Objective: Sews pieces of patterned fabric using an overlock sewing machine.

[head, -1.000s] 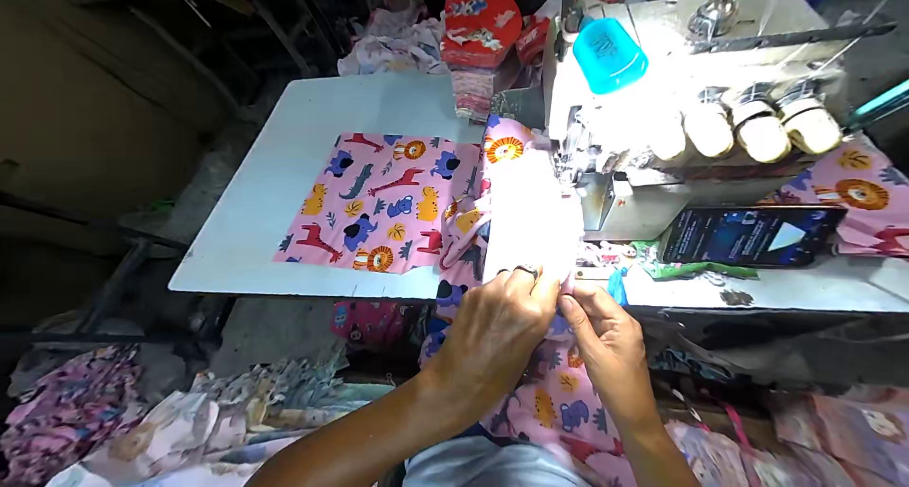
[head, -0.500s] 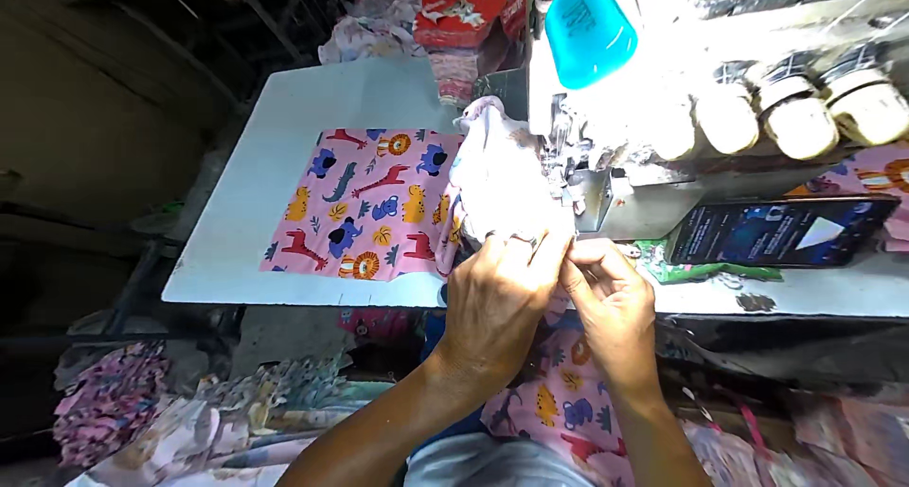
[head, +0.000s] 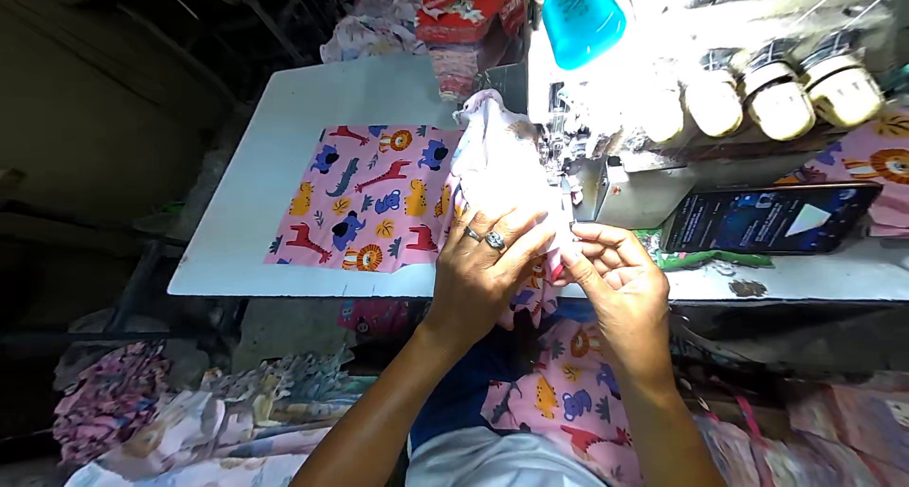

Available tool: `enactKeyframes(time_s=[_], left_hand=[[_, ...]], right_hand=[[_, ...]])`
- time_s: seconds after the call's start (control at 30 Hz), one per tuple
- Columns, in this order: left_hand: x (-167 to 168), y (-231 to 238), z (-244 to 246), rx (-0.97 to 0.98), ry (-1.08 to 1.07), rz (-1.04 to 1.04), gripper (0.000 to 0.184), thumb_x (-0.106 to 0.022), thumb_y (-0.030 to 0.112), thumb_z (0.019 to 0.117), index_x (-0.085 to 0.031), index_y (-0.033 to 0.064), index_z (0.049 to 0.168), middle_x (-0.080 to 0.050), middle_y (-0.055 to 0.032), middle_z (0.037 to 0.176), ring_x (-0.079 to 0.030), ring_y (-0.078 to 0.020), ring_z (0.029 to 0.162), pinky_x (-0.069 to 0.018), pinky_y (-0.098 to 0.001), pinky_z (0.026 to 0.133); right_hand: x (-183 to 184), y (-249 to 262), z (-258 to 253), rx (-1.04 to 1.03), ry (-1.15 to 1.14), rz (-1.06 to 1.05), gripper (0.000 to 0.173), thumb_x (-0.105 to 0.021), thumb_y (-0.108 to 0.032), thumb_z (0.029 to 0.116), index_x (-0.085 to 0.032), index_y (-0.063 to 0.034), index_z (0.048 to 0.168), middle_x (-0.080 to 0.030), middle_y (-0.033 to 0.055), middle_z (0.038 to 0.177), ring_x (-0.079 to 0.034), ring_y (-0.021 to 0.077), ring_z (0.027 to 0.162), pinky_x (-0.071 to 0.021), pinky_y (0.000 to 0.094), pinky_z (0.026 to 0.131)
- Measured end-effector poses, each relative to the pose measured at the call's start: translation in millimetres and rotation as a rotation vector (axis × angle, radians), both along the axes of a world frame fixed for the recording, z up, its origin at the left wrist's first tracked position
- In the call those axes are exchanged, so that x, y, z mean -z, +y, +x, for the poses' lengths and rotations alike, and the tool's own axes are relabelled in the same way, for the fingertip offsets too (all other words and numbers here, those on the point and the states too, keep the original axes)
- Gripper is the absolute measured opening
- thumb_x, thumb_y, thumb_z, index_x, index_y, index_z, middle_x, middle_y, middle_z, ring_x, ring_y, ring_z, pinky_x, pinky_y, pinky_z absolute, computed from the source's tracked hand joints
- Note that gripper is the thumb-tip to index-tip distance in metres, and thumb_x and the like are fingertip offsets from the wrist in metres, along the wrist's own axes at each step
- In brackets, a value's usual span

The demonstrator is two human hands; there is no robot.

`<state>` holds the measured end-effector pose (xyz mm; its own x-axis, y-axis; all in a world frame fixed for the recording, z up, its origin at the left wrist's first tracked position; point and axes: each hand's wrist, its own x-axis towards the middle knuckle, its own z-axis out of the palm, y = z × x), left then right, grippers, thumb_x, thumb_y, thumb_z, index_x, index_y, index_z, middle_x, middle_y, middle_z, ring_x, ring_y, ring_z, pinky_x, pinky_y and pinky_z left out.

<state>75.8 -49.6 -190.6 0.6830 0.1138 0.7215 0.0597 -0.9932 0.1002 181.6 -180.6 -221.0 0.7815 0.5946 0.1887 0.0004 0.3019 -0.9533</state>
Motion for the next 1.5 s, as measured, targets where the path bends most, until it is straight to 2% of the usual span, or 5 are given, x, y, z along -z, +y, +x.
enactKeyframes(time_s=[0.53, 0.73, 0.83, 1.13, 1.5], left_hand=[[4.0, -15.1, -7.5, -0.054, 0.034, 0.006, 0.013, -0.071, 0.012, 0.0939, -0.082, 0.016, 0.1, -0.074, -0.0035, 0.096, -0.063, -0.019, 0.089, -0.0462, -0.0333, 0.077], [24.5, -9.8, 0.8, 0.017, -0.007, 0.037, 0.032, -0.072, 0.039, 0.0893, -0.07, 0.0142, 0.109, -0.065, -0.0108, 0.124, -0.056, -0.0275, 0.123, -0.0333, -0.0458, 0.113], [39.0, -3.5, -2.8, 0.028, 0.019, 0.084, 0.026, -0.06, 0.012, 0.0998, -0.068, 0.0101, 0.124, -0.063, -0.0112, 0.14, -0.05, -0.0265, 0.139, -0.0231, -0.051, 0.123], [-30.1, 9.9, -2.3, -0.069, 0.392, -0.001, 0.04, -0.053, -0.005, 0.0965, -0.069, 0.0063, 0.132, -0.067, -0.0099, 0.137, -0.062, -0.0286, 0.128, -0.0483, -0.0422, 0.107], [-38.6, 33.9, 32.4, -0.377, 0.369, -0.165, 0.041, -0.05, 0.002, 0.102, -0.071, 0.0201, 0.132, -0.064, -0.0043, 0.141, -0.058, -0.0301, 0.132, -0.0535, -0.0471, 0.092]], right_hand=[[-0.1, -2.7, -1.7, -0.026, 0.054, 0.035, 0.024, -0.068, 0.007, 0.0897, -0.065, -0.0013, 0.112, -0.074, 0.0081, 0.093, -0.075, 0.017, 0.076, -0.0658, 0.0316, 0.073], [-11.2, -4.6, 2.2, 0.0, -0.155, -0.022, 0.029, -0.07, -0.002, 0.0905, -0.06, -0.0082, 0.117, -0.07, -0.001, 0.098, -0.071, 0.0063, 0.084, -0.0614, 0.0215, 0.078], [-4.0, -8.8, -1.4, 0.042, -0.281, -0.045, 0.019, -0.066, -0.002, 0.0916, -0.065, -0.0021, 0.11, -0.072, 0.0011, 0.094, -0.07, 0.006, 0.079, -0.0608, 0.0212, 0.074], [-30.5, 11.5, 21.2, 0.24, -0.923, -0.41, 0.028, -0.059, -0.003, 0.0951, -0.076, -0.0071, 0.117, -0.062, 0.0105, 0.097, -0.06, 0.0173, 0.082, -0.0499, 0.0277, 0.072], [-7.4, 3.1, 4.1, 0.209, -0.922, -0.464, 0.036, -0.058, -0.012, 0.1011, -0.065, -0.0048, 0.136, -0.066, 0.0132, 0.095, -0.065, 0.0205, 0.081, -0.0552, 0.0317, 0.073]])
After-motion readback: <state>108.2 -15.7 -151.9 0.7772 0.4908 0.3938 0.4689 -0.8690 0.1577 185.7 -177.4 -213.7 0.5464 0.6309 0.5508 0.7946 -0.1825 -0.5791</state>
